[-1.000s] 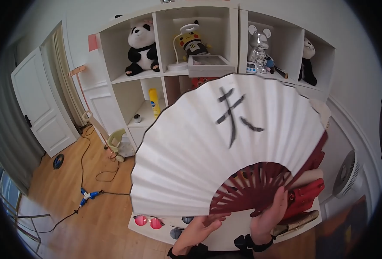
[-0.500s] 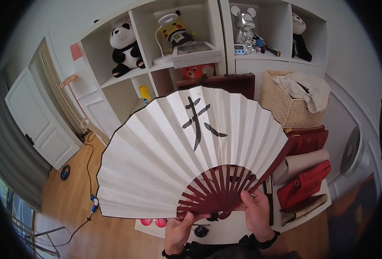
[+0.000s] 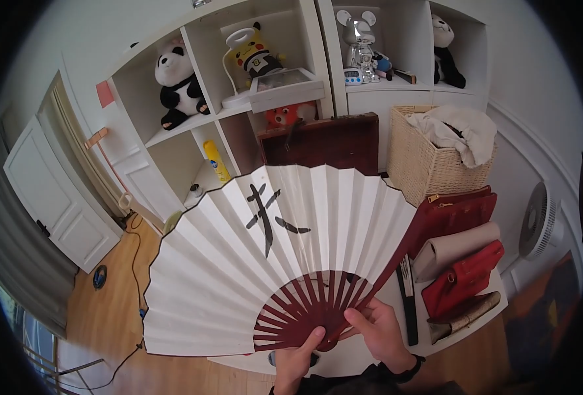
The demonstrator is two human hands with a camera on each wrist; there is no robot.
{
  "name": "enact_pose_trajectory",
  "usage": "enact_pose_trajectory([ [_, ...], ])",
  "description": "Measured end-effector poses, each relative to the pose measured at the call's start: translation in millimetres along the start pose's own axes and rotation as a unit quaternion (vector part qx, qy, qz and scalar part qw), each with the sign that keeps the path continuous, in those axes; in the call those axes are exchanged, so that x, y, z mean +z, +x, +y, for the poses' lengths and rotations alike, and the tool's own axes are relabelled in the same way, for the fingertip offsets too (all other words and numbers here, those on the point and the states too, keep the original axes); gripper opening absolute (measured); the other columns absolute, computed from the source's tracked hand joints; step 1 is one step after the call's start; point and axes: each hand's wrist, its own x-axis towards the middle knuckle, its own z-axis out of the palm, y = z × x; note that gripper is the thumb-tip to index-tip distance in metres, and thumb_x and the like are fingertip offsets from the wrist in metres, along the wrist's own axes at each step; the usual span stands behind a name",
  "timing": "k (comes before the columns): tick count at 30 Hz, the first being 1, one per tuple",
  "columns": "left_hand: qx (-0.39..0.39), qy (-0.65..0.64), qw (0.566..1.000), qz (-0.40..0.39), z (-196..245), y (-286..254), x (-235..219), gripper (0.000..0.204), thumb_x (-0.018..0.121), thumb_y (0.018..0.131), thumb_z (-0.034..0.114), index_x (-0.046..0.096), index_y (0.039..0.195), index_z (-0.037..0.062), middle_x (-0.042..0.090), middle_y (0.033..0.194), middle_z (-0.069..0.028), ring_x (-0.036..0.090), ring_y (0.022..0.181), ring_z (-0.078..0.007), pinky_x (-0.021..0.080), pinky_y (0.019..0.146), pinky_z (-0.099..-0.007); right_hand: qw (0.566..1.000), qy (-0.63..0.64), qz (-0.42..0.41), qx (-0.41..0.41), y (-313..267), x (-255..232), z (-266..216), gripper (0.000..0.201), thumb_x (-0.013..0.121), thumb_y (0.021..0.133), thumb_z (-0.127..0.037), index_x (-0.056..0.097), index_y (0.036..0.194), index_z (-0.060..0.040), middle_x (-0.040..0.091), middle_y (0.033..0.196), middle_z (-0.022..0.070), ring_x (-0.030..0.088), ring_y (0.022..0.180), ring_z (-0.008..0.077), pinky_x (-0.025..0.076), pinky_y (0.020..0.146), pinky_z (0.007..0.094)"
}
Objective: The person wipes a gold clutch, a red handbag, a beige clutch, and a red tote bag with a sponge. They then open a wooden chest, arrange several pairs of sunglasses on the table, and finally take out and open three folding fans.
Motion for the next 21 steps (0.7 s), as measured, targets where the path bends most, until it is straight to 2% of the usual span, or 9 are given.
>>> enact_pose_trajectory([
  [3, 0.019, 0.025, 0.999, 0.019, 4, -1, 2, 0.035, 0.075, 0.086, 0.007, 0.061, 0.117, -0.0036, 0.066, 0.112, -0.0098, 0.062, 0.102, -0.0180, 0.050, 0.090, -0.0329, 1.000, -0.029, 0.007, 0.005, 0, 2, -1, 0.028, 0.063, 0.096, -0.011, 0.056, 0.117, 0.0069, 0.069, 0.104, 0.0160, 0.071, 0.087, 0.0202, 0.063, 0.068, 0.0320],
  [5, 0.016, 0.062, 0.998, 0.004, 4, 0, -2, 0.035, 0.076, 0.086, 0.007, 0.061, 0.115, -0.0040, 0.066, 0.109, -0.0095, 0.063, 0.099, -0.0183, 0.051, 0.088, -0.0331, 0.999, -0.032, 0.007, 0.005, 0, 5, -4, 0.030, 0.064, 0.095, -0.011, 0.055, 0.117, 0.0075, 0.069, 0.102, 0.0163, 0.071, 0.085, 0.0195, 0.063, 0.066, 0.0312],
  [7, 0.027, 0.044, 0.999, 0.017, 3, -6, -1, 0.029, 0.073, 0.089, 0.011, 0.064, 0.114, -0.0017, 0.068, 0.098, -0.0058, 0.062, 0.087, -0.0125, 0.051, 0.074, -0.0273, 0.998, -0.057, 0.011, 0.015, -2, 7, -7, 0.031, 0.066, 0.094, -0.013, 0.057, 0.115, 0.0074, 0.071, 0.098, 0.0144, 0.071, 0.081, 0.0166, 0.062, 0.062, 0.0286],
  [8, 0.007, 0.055, 0.998, -0.006, -1, -8, -8, 0.031, 0.071, 0.091, 0.011, 0.062, 0.119, -0.0008, 0.065, 0.111, -0.0055, 0.061, 0.095, -0.0151, 0.051, 0.080, -0.0289, 0.998, -0.054, 0.013, 0.017, -3, 6, -7, 0.031, 0.066, 0.094, -0.013, 0.057, 0.115, 0.0074, 0.071, 0.098, 0.0144, 0.071, 0.081, 0.0166, 0.062, 0.062, 0.0286],
  [10, 0.015, 0.068, 0.998, 0.006, -11, -8, -14, 0.032, 0.071, 0.090, 0.010, 0.062, 0.118, -0.0012, 0.065, 0.109, -0.0059, 0.061, 0.095, -0.0158, 0.051, 0.081, -0.0295, 0.992, -0.129, 0.011, 0.006, -3, 4, -7, 0.030, 0.069, 0.092, -0.015, 0.060, 0.112, 0.0060, 0.072, 0.090, 0.0108, 0.069, 0.076, 0.0119, 0.058, 0.057, 0.0249],
  [13, 0.016, 0.080, 0.997, 0.014, -8, -9, -14, 0.034, 0.073, 0.089, 0.009, 0.061, 0.118, -0.0024, 0.065, 0.109, -0.0072, 0.061, 0.097, -0.0173, 0.051, 0.084, -0.0307, 0.987, -0.158, 0.022, -0.019, -4, 5, -6, 0.028, 0.071, 0.091, -0.016, 0.063, 0.108, 0.0047, 0.072, 0.083, 0.0081, 0.067, 0.070, 0.0085, 0.054, 0.054, 0.0224],
  [16, -0.008, 0.088, 0.996, -0.013, -1, -7, -15, 0.035, 0.075, 0.087, 0.007, 0.060, 0.117, -0.0039, 0.066, 0.107, -0.0084, 0.063, 0.097, -0.0181, 0.051, 0.085, -0.0320, 0.984, -0.173, 0.028, 0.014, -2, 6, -8, 0.026, 0.072, 0.091, -0.016, 0.063, 0.106, 0.0042, 0.072, 0.081, 0.0078, 0.066, 0.067, 0.0075, 0.052, 0.053, 0.0219],
  [19, -0.035, 0.110, 0.993, -0.039, 1, -7, -12, 0.034, 0.076, 0.086, 0.009, 0.063, 0.114, -0.0039, 0.069, 0.101, -0.0086, 0.065, 0.092, -0.0172, 0.052, 0.081, -0.0326, 0.985, -0.173, 0.017, -0.006, -3, 6, -7, 0.027, 0.072, 0.091, -0.018, 0.063, 0.104, 0.0042, 0.072, 0.082, 0.0087, 0.067, 0.068, 0.0092, 0.053, 0.056, 0.0228],
  [21, 0.005, 0.157, 0.985, -0.067, -1, -7, -11, 0.030, 0.076, 0.086, 0.011, 0.065, 0.111, -0.0027, 0.071, 0.102, -0.0087, 0.065, 0.092, -0.0164, 0.052, 0.081, -0.0322, 0.983, -0.183, 0.023, -0.029, -3, 6, -5, 0.028, 0.073, 0.090, -0.018, 0.064, 0.103, 0.0037, 0.073, 0.082, 0.0093, 0.068, 0.067, 0.0102, 0.053, 0.057, 0.0232],
])
